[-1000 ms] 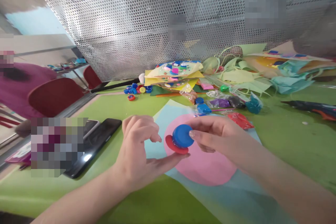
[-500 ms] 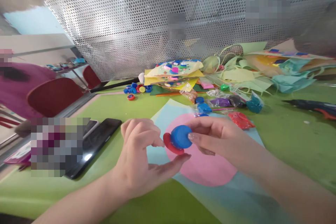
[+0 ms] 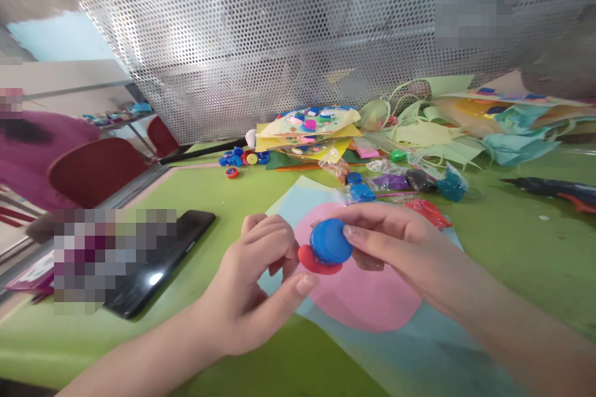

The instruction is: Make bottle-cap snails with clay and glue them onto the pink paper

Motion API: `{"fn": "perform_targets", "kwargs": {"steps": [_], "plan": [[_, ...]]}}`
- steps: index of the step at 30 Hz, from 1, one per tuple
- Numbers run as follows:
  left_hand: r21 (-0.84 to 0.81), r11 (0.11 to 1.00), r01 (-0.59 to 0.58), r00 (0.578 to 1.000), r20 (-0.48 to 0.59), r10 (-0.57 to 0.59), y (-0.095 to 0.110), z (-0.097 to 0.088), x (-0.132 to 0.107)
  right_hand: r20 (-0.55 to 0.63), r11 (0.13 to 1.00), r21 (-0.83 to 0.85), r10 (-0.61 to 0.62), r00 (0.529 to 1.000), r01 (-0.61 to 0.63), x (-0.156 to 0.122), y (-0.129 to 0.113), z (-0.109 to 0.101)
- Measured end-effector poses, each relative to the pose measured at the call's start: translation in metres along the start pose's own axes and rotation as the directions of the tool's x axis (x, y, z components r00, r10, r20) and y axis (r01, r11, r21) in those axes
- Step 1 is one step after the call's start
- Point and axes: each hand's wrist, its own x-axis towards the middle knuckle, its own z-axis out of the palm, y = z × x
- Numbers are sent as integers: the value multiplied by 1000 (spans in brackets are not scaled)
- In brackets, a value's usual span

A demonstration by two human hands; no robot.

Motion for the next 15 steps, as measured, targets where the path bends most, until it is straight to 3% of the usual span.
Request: {"fn": "perform_targets", "kwargs": {"steps": [8,15], "plan": [[178,981,-77,989,-110,98,1,3,2,35,995,-83,-53,998,56,-2,-4,2],[160,985,-70,991,-101,87,1,1,1,40,994,-100,-47,998,51,-1,-5,3]]}}
